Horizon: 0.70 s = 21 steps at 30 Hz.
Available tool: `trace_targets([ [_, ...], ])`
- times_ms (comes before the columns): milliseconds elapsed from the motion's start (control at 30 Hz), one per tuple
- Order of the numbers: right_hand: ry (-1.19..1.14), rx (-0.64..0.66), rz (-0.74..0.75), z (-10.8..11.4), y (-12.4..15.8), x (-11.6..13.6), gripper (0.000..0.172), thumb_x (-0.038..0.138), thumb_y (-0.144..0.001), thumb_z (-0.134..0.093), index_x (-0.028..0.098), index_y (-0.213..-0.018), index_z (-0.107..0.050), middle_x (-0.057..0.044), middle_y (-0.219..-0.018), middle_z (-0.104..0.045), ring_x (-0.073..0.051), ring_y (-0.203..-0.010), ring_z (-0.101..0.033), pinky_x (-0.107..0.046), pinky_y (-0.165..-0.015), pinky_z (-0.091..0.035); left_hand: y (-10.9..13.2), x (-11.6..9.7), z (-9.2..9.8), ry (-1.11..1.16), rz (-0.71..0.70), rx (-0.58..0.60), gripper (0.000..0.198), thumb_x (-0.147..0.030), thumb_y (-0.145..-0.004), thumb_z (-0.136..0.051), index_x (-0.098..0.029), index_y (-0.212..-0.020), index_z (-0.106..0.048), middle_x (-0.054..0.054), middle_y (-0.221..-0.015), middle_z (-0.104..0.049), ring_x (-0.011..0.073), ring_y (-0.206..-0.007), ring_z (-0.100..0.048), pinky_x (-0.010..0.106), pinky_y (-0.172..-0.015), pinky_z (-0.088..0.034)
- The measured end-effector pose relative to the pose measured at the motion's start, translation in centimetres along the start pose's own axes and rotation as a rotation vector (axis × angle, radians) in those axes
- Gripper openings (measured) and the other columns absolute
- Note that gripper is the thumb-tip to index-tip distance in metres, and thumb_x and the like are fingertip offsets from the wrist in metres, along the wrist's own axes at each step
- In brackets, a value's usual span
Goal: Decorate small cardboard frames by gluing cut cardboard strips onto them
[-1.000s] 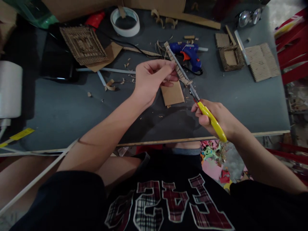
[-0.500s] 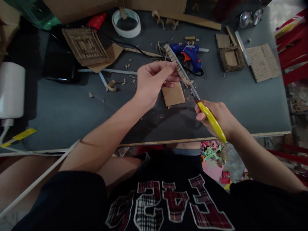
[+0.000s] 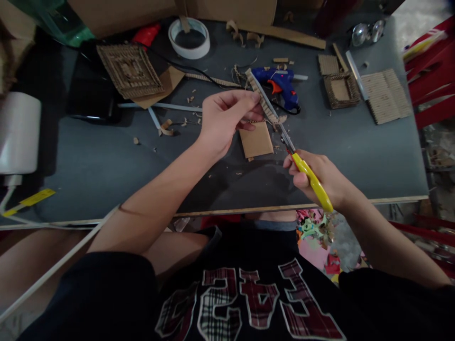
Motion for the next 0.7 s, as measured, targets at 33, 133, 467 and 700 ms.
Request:
trace_targets([
  [33,-0.016,0.009,0.008,-0.05,0.04,0.17,0.09,0.099,-0.072,-0.017,0.018,-0.089,-0.055,-0.005,-0.075,-0.059,-0.015,-0.062,-0.052,-0.031,-0.06,-0.036,0.07,-0.01,-0.14,0.004,0.001,0.013,0.013,-0.028,-0.084,-0.073,-0.024,-0.073,-0.066,-0.003,-0.071,-0.074,0.0125,-0.065,-0.071,0.023,-0.053,-0.057],
  [133,-0.044,0.022,0.018,-0.09,0.12,0.44,0.09,0.099,-0.072,-0.018,0.018,-0.091,-0.054,-0.005,-0.078,-0.06,-0.016,-0.065,-0.052,-0.032,-0.063,-0.038,0.34,0.11,-0.35,-0.027,0.03,0.02,0.012,-0.029,-0.085,-0.071,-0.022,-0.076,-0.067,-0.002,-0.072,-0.074,0.0119,-0.067,-0.073,0.019,-0.054,-0.057],
  [467,-0.002,0.029,-0.087,-0.07,-0.13,-0.11,0.092,0.103,-0.066,-0.022,0.019,-0.088,-0.055,-0.002,-0.065,-0.055,-0.016,-0.057,-0.048,-0.033,-0.062,-0.035,0.4,0.11,-0.47,-0.043,0.053,-0.004,0.013,-0.029,-0.083,-0.071,-0.019,-0.077,-0.067,-0.002,-0.068,-0.072,0.0087,-0.063,-0.073,0.012,-0.049,-0.052],
  [700,0.042,0.015,-0.091,0.15,0.0,-0.15,0.092,0.103,-0.066,-0.021,0.019,-0.084,-0.054,-0.002,-0.064,-0.055,-0.016,-0.055,-0.048,-0.032,-0.062,-0.033,0.56,0.42,-0.42,-0.03,0.071,-0.036,0.01,-0.025,-0.085,-0.068,-0.019,-0.077,-0.068,-0.002,-0.067,-0.071,0.0088,-0.063,-0.073,0.013,-0.054,-0.055],
])
Point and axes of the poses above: each hand's wrist, its own y-axis away from the middle knuckle, its own z-axis out of the back of the hand, x = y × z, the point moved 9 cm from there along -y, towards the middle knuckle
